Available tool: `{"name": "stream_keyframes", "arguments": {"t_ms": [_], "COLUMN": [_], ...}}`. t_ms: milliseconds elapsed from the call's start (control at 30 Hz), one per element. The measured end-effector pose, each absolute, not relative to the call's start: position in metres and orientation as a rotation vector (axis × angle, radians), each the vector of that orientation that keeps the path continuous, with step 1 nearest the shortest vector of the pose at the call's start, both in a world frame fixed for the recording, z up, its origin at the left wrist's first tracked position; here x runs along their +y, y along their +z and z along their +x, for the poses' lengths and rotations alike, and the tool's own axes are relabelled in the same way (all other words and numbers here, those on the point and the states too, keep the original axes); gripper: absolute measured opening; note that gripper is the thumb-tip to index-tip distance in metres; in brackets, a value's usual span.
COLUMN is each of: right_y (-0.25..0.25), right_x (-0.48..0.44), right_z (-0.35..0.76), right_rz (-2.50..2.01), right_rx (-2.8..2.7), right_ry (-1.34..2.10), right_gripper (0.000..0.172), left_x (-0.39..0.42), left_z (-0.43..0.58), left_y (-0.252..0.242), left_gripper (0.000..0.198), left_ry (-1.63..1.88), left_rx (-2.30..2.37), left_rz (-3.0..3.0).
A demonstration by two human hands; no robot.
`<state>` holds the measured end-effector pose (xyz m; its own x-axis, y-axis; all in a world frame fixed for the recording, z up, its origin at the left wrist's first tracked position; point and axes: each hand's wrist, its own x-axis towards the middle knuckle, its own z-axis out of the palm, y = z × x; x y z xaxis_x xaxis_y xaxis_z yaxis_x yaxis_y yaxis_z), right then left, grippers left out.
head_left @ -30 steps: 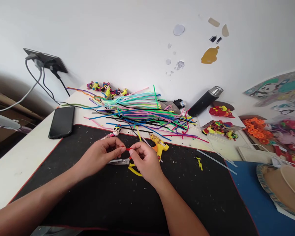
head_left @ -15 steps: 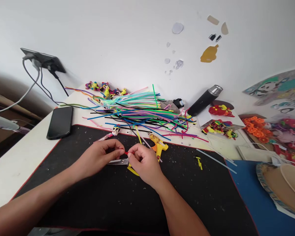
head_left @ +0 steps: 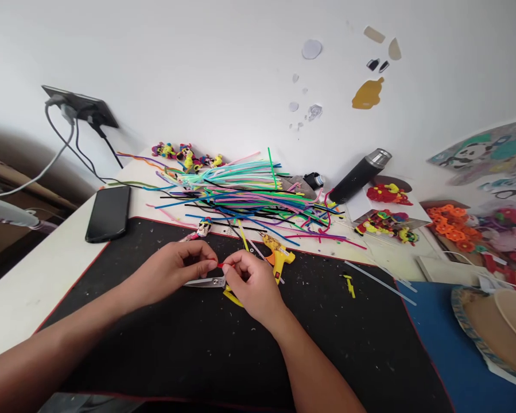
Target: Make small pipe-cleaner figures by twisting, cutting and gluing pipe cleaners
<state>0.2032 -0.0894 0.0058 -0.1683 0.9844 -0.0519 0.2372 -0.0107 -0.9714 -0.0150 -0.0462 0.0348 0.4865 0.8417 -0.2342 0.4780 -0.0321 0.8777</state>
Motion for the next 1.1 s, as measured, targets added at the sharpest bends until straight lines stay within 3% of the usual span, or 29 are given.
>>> {"name": "stream_keyframes", "arguments": {"t_ms": [567,767,900,1100], "right_y": [0.005,0.008,0.010,0.011], "right_x": [-0.090,-0.090,-0.090,-0.090], "right_z": [0.203,0.205,0.205,0.203], "right_rz": [-1.279,-1.307,-1.296,-1.335], "right_rx": [-1.455,-1.552,-1.635,-1.566], "right_ry": [1.308,1.270,1.280,1.319], "right_gripper": [0.011,0.006,0.004,0.003], "left_x": [-0.065,-0.057,-0.039,-0.036], "left_z": [-0.003,-0.006,-0.009,-0.012], "left_y": [0.027,0.030,0.047,0.047], "left_gripper": [0.043,0.039,0.026,0.033], "left_ry": [0.575,0.474,0.250,0.282], "left_rx": [1.210,1.167,1.028,1.051], "left_rz": [1.512,1.614,1.930,1.844]}}
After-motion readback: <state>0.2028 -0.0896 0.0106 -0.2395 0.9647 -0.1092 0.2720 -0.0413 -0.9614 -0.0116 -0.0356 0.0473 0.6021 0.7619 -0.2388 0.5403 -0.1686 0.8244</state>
